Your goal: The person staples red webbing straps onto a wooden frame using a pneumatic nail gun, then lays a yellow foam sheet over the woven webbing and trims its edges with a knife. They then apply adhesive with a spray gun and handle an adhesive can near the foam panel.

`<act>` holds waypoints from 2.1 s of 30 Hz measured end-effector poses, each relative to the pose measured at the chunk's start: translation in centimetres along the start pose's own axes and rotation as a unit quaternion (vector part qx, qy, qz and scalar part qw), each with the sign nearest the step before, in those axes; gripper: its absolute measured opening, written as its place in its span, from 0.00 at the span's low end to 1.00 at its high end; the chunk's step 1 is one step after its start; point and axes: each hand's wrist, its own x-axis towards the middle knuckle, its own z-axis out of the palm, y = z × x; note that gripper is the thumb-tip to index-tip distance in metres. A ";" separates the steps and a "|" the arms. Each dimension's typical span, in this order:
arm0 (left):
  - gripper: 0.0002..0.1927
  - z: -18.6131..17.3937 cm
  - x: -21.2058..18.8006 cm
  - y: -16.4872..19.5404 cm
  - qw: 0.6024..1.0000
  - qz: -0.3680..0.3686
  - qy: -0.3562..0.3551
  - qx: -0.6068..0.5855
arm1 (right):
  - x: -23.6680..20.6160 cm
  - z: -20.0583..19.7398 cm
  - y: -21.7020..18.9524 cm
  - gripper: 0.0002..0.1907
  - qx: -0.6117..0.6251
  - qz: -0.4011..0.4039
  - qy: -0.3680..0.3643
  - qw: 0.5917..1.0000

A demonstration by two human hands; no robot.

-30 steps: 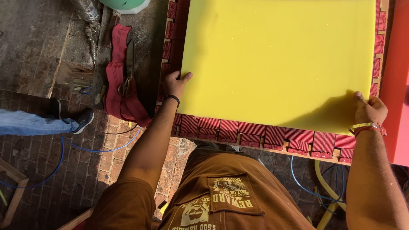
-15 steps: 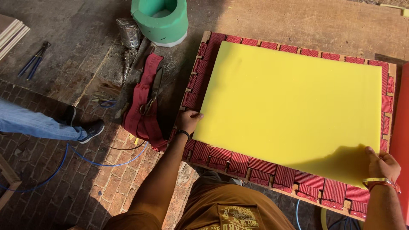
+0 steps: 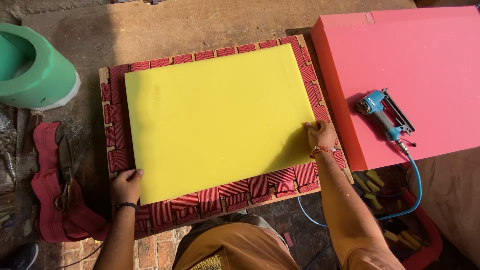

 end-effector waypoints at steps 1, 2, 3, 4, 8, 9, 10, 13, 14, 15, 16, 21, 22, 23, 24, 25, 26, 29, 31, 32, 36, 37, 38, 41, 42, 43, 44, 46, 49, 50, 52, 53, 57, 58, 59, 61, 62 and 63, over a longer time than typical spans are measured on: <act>0.17 0.0 0.0 0.1 1.000 -0.006 -0.002 -0.008 | -0.2 0.0 -0.2 0.20 -0.005 -0.015 0.007 1.000; 0.17 0.0 0.0 0.1 1.000 -0.013 -0.004 -0.016 | -0.2 -0.2 -0.4 0.22 -0.010 -0.030 0.013 0.999; 0.17 0.0 0.1 0.1 1.000 -0.021 -0.007 -0.021 | -0.3 -0.6 -0.6 0.25 -0.016 -0.043 0.017 0.999; 0.16 0.1 0.1 0.0 1.000 -0.013 0.000 -0.016 | -0.3 -1.1 -0.7 0.25 0.005 -0.002 -0.020 1.000; 0.14 0.7 0.2 -0.5 1.000 0.006 0.014 -0.009 | 0.3 -3.2 -0.9 0.28 0.105 0.118 -0.157 0.975; 0.14 0.8 0.2 -0.6 1.000 0.007 0.018 -0.017 | 0.4 -3.5 -0.8 0.27 0.076 0.099 -0.166 0.978; 0.14 1.0 0.3 -0.9 1.000 0.004 0.018 -0.012 | 0.6 -3.7 -0.7 0.26 0.048 0.081 -0.172 0.981; 0.13 1.5 0.2 -1.2 0.999 0.023 0.037 -0.012 | 1.0 -3.7 -0.1 0.27 0.022 0.029 -0.175 0.984; 0.14 1.8 0.0 -1.0 0.997 0.048 0.050 -0.021 | 1.2 -3.6 0.2 0.28 0.023 0.011 -0.174 0.984; 0.14 2.0 -0.2 -0.7 0.995 0.074 0.062 -0.030 | 1.4 -3.5 0.4 0.28 -0.021 0.010 -0.176 0.984; 0.18 2.3 -0.6 -0.3 0.987 0.107 0.104 0.051 | 1.6 -3.3 0.6 0.28 -0.064 0.007 -0.179 0.982; 0.28 6.5 -3.6 3.4 0.935 0.309 0.072 0.157 | 3.1 -2.1 1.4 0.33 -0.150 -0.022 -0.207 0.966; 0.33 7.4 -3.9 4.1 0.934 0.295 0.056 0.193 | 3.5 -1.8 1.4 0.34 -0.166 -0.037 -0.205 0.964; 0.38 8.0 -4.3 4.5 0.932 0.280 0.038 0.228 | 3.9 -1.4 1.4 0.35 -0.183 -0.050 -0.202 0.961; 0.38 8.3 -4.4 4.7 0.931 0.275 0.036 0.237 | 4.3 -1.1 1.3 0.36 -0.219 -0.028 -0.221 0.950; 0.39 8.6 -4.4 4.9 0.930 0.270 0.034 0.245 | 4.8 -0.7 1.1 0.36 -0.255 -0.008 -0.238 0.937; 0.39 8.8 -4.4 4.8 0.930 0.264 0.032 0.252 | 5.2 -0.6 1.0 0.40 -0.304 -0.059 -0.223 0.924; 0.39 8.9 -3.6 4.6 0.926 0.276 0.051 0.253 | 5.2 0.8 -0.9 0.41 -0.310 -0.095 -0.196 0.925; 0.38 8.8 -3.0 4.6 0.927 0.278 0.059 0.246 | 3.1 2.9 -2.9 0.39 -0.232 -0.230 -0.166 0.931; 0.38 8.9 -2.7 4.5 0.927 0.283 0.061 0.239 | 2.1 3.9 -4.2 0.40 -0.190 -0.299 -0.149 0.923; 0.39 7.6 -1.8 3.9 0.926 0.295 0.046 0.230 | -6.4 11.7 -10.1 0.53 -0.233 -0.378 -0.210 0.871; 0.39 6.8 -1.7 3.5 0.928 0.290 0.038 0.233 | -8.1 12.9 -11.1 0.50 -0.209 -0.408 -0.170 0.872; 0.39 6.0 -1.8 3.2 0.929 0.285 0.029 0.235 | -9.5 14.0 -12.0 0.48 -0.183 -0.435 -0.131 0.872; 0.40 3.9 -1.9 2.8 0.936 0.264 0.010 0.233 | -11.2 15.8 -14.3 0.46 -0.187 -0.446 -0.165 0.860; 0.41 3.4 -2.0 2.8 0.938 0.258 0.003 0.230 | -11.5 16.2 -15.2 0.46 -0.193 -0.456 -0.168 0.852; 0.40 3.1 -2.1 2.8 0.940 0.255 0.000 0.228 | -11.7 16.5 -16.2 0.46 -0.199 -0.464 -0.171 0.846; 0.40 2.8 -2.2 2.9 0.941 0.252 -0.004 0.224 | -11.7 17.0 -17.4 0.46 -0.208 -0.470 -0.173 0.840; 0.41 2.4 -1.8 3.2 0.942 0.259 -0.015 0.211 | -12.3 18.2 -20.2 0.45 -0.234 -0.474 -0.181 0.829; 0.43 1.6 0.7 3.7 0.937 0.285 -0.046 0.197 | -13.3 20.3 -24.4 0.45 -0.240 -0.479 -0.205 0.819; 0.44 1.3 2.3 4.1 0.934 0.291 -0.059 0.199 | -13.7 21.1 -25.9 0.45 -0.235 -0.479 -0.218 0.817; 0.47 0.8 5.9 4.6 0.924 0.307 -0.070 0.217 | -14.1 22.6 -29.0 0.45 -0.245 -0.474 -0.229 0.814; 0.49 0.9 7.8 4.8 0.918 0.317 -0.066 0.231 | -14.4 23.7 -30.7 0.45 -0.249 -0.471 -0.235 0.813; 0.45 1.8 11.7 3.3 0.911 0.374 -0.087 0.150 | -15.6 27.9 -37.3 0.46 -0.212 -0.486 -0.217 0.820; 0.40 1.9 12.2 2.2 0.911 0.391 -0.084 0.098 | -16.1 28.9 -38.8 0.46 -0.204 -0.481 -0.217 0.824; 0.36 1.9 12.9 0.9 0.908 0.408 -0.080 0.047 | -16.6 29.7 -39.8 0.47 -0.195 -0.476 -0.216 0.830; 0.22 0.0 15.2 -3.2 0.941 0.333 0.034 -0.045 | -17.3 31.1 -40.9 0.47 -0.209 -0.460 -0.207 0.838; 0.21 -1.0 17.3 -4.6 0.964 0.225 0.041 -0.135 | -17.6 31.5 -41.1 0.47 -0.216 -0.450 -0.201 0.843; 0.20 -2.1 19.4 -5.8 0.968 0.113 0.046 -0.220 | -17.8 31.8 -41.2 0.46 -0.215 -0.450 -0.200 0.844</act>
